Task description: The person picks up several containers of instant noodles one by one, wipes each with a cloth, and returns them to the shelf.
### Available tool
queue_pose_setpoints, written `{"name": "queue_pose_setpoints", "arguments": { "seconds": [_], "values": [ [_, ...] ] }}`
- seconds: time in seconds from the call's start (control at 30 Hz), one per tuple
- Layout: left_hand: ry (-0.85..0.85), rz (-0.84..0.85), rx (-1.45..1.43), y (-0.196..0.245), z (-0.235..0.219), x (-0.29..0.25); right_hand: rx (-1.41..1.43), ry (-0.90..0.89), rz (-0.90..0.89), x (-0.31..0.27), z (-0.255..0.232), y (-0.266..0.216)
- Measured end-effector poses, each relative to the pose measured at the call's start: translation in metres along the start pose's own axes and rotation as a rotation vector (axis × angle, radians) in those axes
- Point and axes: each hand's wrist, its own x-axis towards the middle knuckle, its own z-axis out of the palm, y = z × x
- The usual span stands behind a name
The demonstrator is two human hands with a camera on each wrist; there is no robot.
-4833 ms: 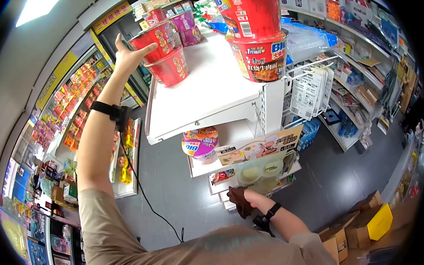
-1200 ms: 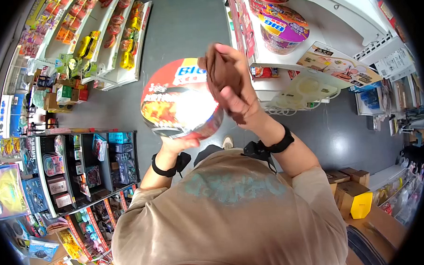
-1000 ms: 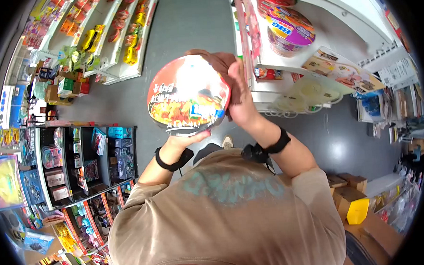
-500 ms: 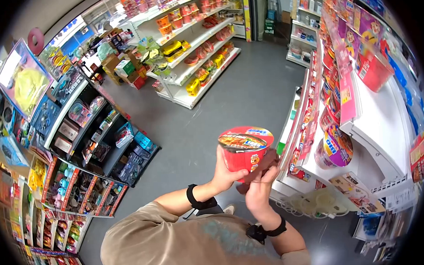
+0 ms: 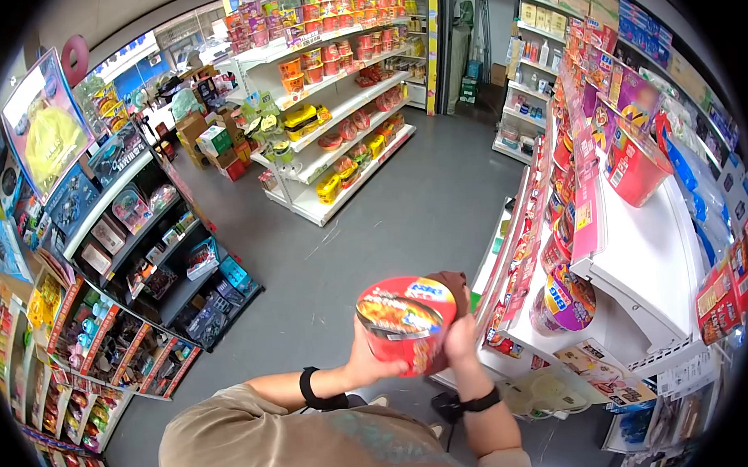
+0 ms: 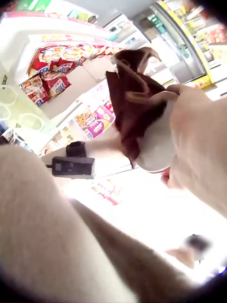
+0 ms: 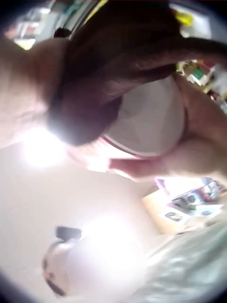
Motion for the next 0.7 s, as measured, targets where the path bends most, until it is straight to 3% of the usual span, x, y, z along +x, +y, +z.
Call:
{"name": "queue_pose_setpoints", "arguments": {
  "seconds": [0.03,0.1,0.17,0.2,0.3,0.33,0.37,0.43,0.47,0.5,0.57,0.6,0.63,0.7],
  "values": [
    [0.001,0.053,0.054,0.01,0.007,-0.004,-0.06,-0.067,0.171,0.0,-0.003,-0.013],
    [-0.017,0.099,0.026,-0.018,-0.008,-0.001,-0.012,0.138,-0.014,-0.015,0.02,-0.001],
    [0.104,-0.059,-0.09,-0.013,0.0,0.018,-0.761,0.395,-0.411,-0.037,0.055,0.012],
    [0.088,-0.079,-0.061,-0.005,0.002,0.022,-1.058,0.338,-0.521,-0.043,0.041,0.017],
    [0.003,0.037,-0.018,-0.009,0.012,0.003,-0.258,0.173,-0.07,-0.01,-0.018,0.003],
    [-0.044,0.032,0.034,0.002,0.018,-0.002,-0.067,0.026,0.134,-0.006,-0.011,-0.03],
    [-0.054,0.036,-0.003,-0.002,0.015,-0.003,-0.032,0.044,0.157,-0.01,-0.011,-0.033],
    [-0.079,0.058,-0.081,-0.019,0.008,0.008,0.191,0.107,0.022,-0.028,0.013,-0.013],
    [-0.031,0.032,-0.11,-0.019,0.009,0.018,-0.335,0.122,-0.342,-0.031,0.039,-0.019],
    [0.037,-0.047,-0.127,-0.012,0.012,0.025,-0.916,0.417,-0.335,-0.048,0.011,0.016],
    [0.029,-0.045,-0.042,-0.017,0.014,0.019,-0.884,0.334,-0.413,-0.036,0.015,-0.003],
    [-0.033,-0.018,-0.05,-0.014,0.017,0.013,-0.263,0.247,-0.199,-0.018,-0.032,0.019],
    [-0.096,0.006,-0.056,-0.008,0.022,0.006,0.108,0.057,0.014,-0.008,-0.019,-0.027],
    [-0.147,0.042,0.059,-0.003,0.024,-0.002,-0.036,0.048,0.023,-0.014,-0.014,-0.046]
  ]
}}
